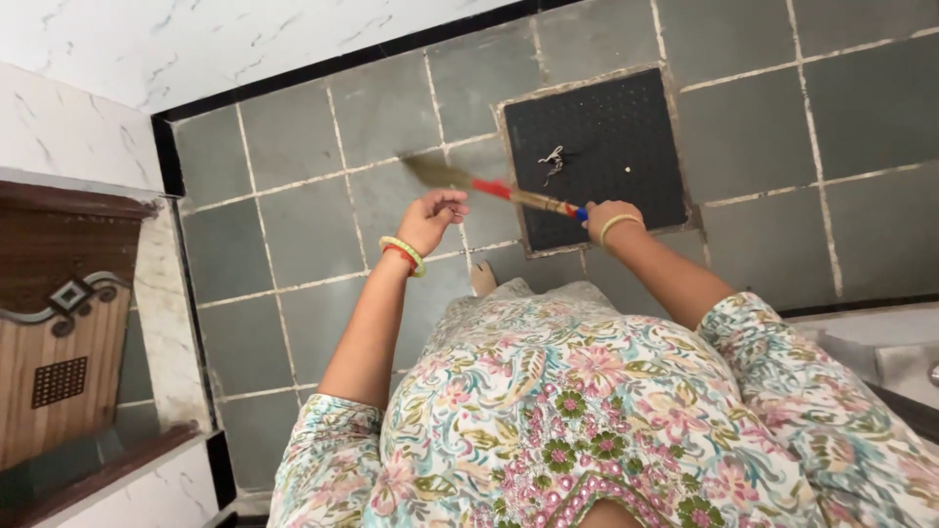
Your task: The person sweeps the floor with a broom, moving around the room and pushing debris. They then open a door and continue sweeping the floor near the entrance.
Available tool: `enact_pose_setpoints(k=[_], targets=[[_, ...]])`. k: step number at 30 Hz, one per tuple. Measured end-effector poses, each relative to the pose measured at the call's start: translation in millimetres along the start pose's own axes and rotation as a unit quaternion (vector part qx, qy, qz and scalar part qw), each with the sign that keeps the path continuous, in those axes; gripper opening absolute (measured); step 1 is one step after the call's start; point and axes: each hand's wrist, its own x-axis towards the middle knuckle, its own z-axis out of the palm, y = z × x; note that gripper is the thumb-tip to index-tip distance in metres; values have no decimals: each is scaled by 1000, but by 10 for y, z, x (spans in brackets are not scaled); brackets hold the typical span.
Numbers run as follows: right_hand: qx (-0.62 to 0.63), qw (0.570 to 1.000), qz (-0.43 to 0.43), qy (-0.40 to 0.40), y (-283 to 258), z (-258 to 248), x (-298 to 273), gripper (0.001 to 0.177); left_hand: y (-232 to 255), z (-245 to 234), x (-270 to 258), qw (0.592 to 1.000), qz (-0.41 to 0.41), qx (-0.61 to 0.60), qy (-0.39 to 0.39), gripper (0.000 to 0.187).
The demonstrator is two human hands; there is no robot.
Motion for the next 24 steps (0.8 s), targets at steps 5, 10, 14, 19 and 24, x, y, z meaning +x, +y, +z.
enact_pose_setpoints(k=[5,10,14,19,24], targets=[[-54,997,31,-33,273,203,455,35,74,-367,68,999,-13,44,-3,35],[13,972,233,16,881,355,809,33,85,-717,5,997,-32,63,25,34],[40,967,248,36,696,182,1000,31,63,-954,-27,997,-46,61,34,36],[82,971,197,107,-17,-123,865,50,97,-1157,-15,997,-37,59,43,36],[36,996,68,48,-1025,-382,685,43,36,-1394,-53,998,-7,34,48,36]])
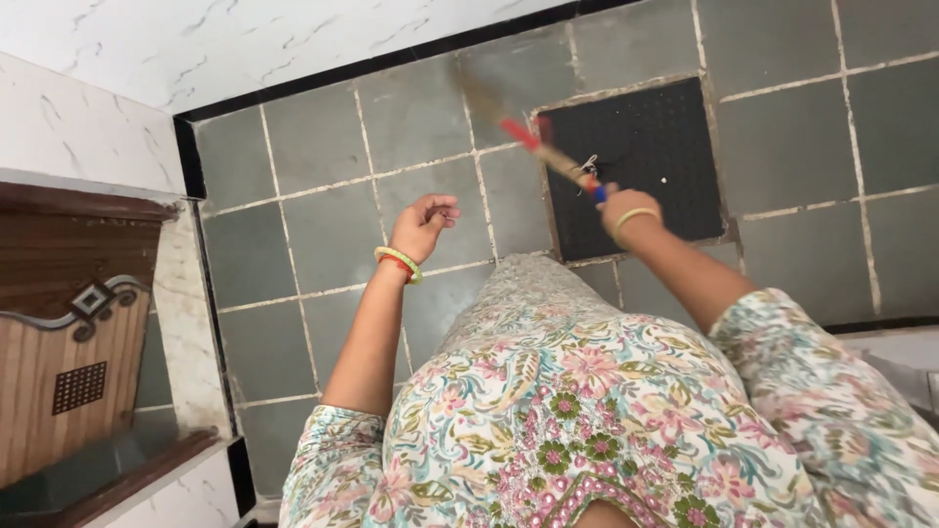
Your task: The person sweeps the floor with a broom, moving around the room and pushing debris. They then open a door and continue sweeping the floor near the entrance.
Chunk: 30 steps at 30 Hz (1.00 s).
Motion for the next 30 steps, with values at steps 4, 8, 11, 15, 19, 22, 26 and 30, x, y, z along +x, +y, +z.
enact_pose_setpoints(k=[4,8,11,15,19,22,26,30], targets=[[-69,991,-106,-45,-698,-144,-84,36,4,-241,-153,999,1,24,41,35],[-106,985,-131,-31,-803,-2,158,38,-186,-534,-341,997,0,8,70,35],[-106,992,-42,-49,-576,97,389,32,-351,-737,-495,995,-6,-11,98,33],[-108,992,50,-35,-370,7,667,32,-713,-943,-662,991,11,-16,136,36],[-75,995,56,-26,-643,-273,715,32,-769,-1043,-838,985,22,-51,166,35],[-83,996,8,-24,-989,-395,653,35,-816,-1116,-878,981,8,-69,183,36],[-61,994,-92,-6,-1781,-467,390,48,-838,-1187,-966,974,14,-97,205,37],[-131,968,-214,-19,-2569,-324,538,36,-1025,-1302,-1110,964,7,-107,242,32]])
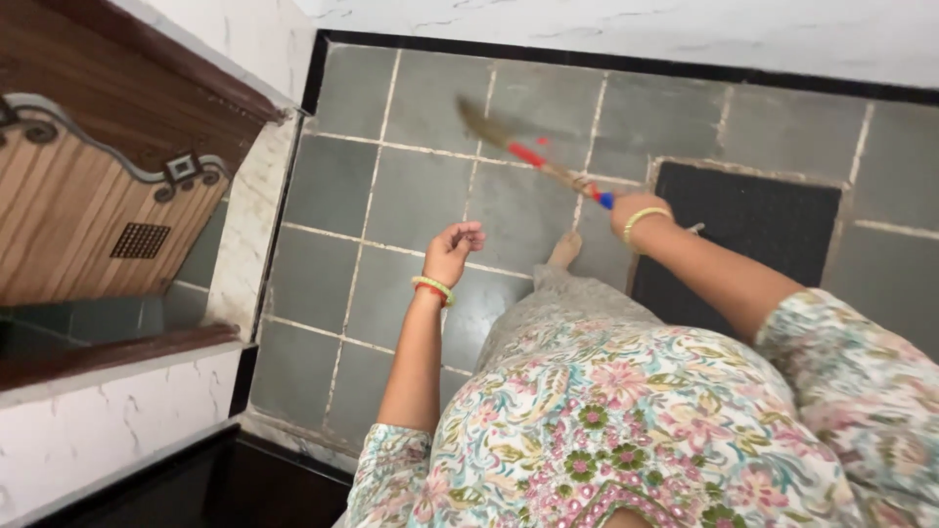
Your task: The person sweeps the floor with a broom, moving around the room and pushing debris. They then open a door and continue sweeping the floor near the entrance.
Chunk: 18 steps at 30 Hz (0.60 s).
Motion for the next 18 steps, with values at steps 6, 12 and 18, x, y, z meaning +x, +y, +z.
enact_pose_setpoints(k=[6,12,18], targets=[[-37,994,-97,27,-753,-254,1118,32,-185,-584,-86,996,-7,-20,85,25],[9,999,-17,-37,-624,-84,2404,30,95,-981,113,987,-65,7,145,25],[64,981,142,-113,763,31,3045,38,416,-919,955,992,-67,41,95,26]])
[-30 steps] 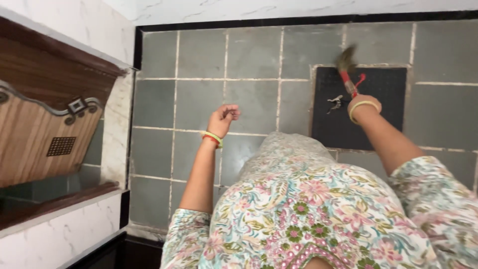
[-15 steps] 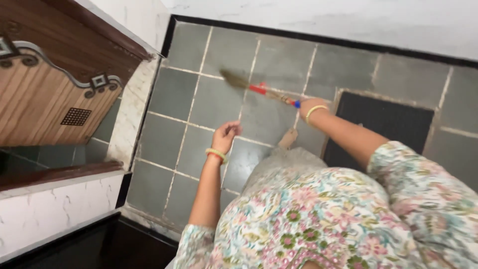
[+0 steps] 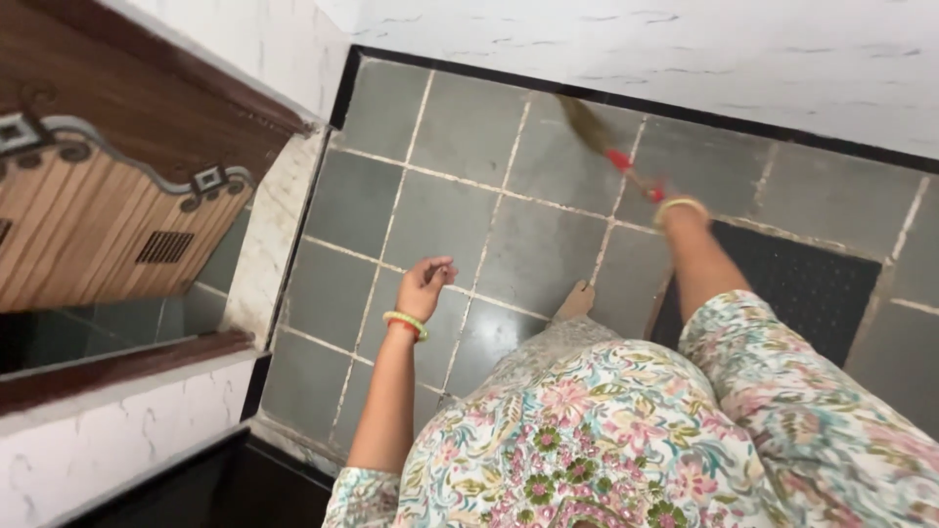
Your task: The person sweeps the floor with a broom, moving around the room and pushing debris. They then open a door and continue sweeping the floor near the entrance.
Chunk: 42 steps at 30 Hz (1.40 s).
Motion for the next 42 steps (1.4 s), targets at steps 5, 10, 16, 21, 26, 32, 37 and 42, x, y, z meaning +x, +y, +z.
enact_pose_setpoints(k=[5,10,16,21,26,32,37,42], targets=[[-54,993,101,-27,1326,-313,-159,42,409,289,770,996,42,40,-70,25],[73,971,222,53,1806,-616,-1090,45,784,623,1340,982,74,65,-159,26],[108,946,269,147,1801,-610,-1806,38,986,1018,1810,955,107,53,-272,26],[103,965,212,115,956,-746,-3089,42,991,1184,2057,928,113,82,-346,25],[79,987,108,85,-69,-595,-3638,44,1484,1220,1953,904,159,120,-379,24],[69,994,23,78,-1005,140,-3267,38,1609,624,1728,883,204,179,-382,25],[77,987,108,89,-842,914,-2570,34,1050,-89,2056,896,163,186,-368,27],[131,953,245,122,-377,1111,-2451,36,993,-581,2147,912,151,200,-326,26]])
